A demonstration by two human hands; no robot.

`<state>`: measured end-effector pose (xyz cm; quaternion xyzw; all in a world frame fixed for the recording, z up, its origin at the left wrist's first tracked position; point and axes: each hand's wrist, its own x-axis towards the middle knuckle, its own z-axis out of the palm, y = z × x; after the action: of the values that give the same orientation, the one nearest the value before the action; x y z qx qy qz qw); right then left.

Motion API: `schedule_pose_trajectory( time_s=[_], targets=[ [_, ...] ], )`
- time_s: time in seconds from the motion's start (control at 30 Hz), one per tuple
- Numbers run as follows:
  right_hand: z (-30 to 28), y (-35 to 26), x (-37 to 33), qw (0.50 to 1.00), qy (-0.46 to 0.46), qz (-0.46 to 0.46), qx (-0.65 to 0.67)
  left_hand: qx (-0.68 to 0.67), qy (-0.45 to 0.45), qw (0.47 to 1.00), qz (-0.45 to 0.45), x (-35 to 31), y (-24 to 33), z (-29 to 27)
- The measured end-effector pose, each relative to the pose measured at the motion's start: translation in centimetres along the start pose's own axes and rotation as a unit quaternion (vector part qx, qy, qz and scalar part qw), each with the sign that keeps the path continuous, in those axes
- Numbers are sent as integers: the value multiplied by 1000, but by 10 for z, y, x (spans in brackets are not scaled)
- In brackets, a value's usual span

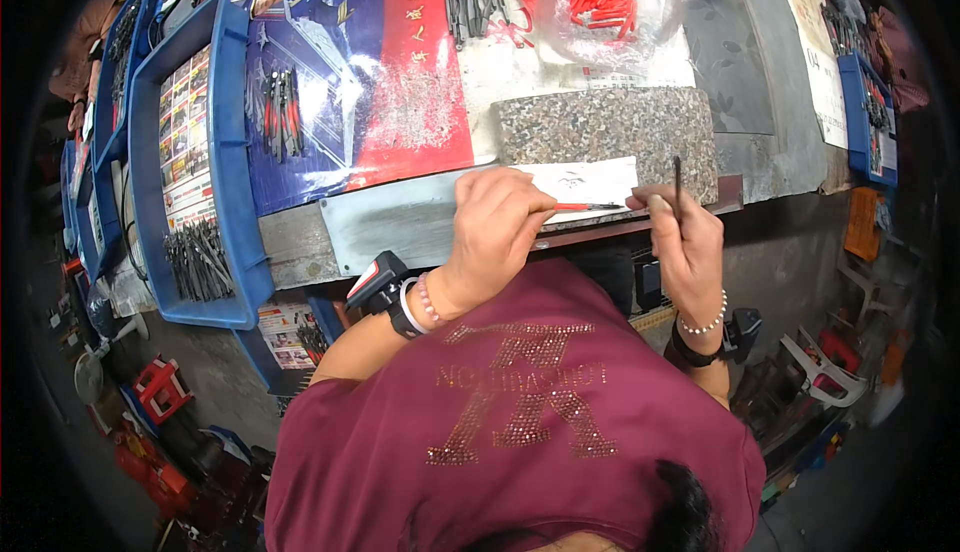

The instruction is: The person repeatedly sharpens small metal rods with red tips on a stone block using a file. They pick up rods from a blue bin, file the tips, inspect them, and place them back on the table. The process is repeated for multiple rods throughout the clip.

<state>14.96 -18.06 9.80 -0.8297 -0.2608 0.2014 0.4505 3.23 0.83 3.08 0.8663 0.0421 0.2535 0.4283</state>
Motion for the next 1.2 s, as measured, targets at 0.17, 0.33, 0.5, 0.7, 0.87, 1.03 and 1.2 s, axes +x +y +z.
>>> schedule_pose_trajectory(
  time_s=[0.17,0.33,0.5,0.7,0.87,1.03,1.2],
  targets=[
    [7,15,-1,1000,21,17,-6,73,-1,996,42,-6,-2,5],
    [-2,3,-4,996,42,-78,19,97,-9,993,63,-6,-3,7],
    [-3,-51,-2,956,112,-244,119,94,-13,994,63,-7,-5,7],
    [26,-12,18,972,-37,-225,-62,79,-30,995,46,-7,-3,6],
    [31,8,10,983,-48,-173,-46,88,5,996,3,-12,-2,0],
    [26,-33,4,996,-6,-72,49,68,25,997,-12,-20,-11,-4],
    [56,-38,23,963,-119,-230,-76,57,24,998,-4,-24,-12,-5]
  ],
)
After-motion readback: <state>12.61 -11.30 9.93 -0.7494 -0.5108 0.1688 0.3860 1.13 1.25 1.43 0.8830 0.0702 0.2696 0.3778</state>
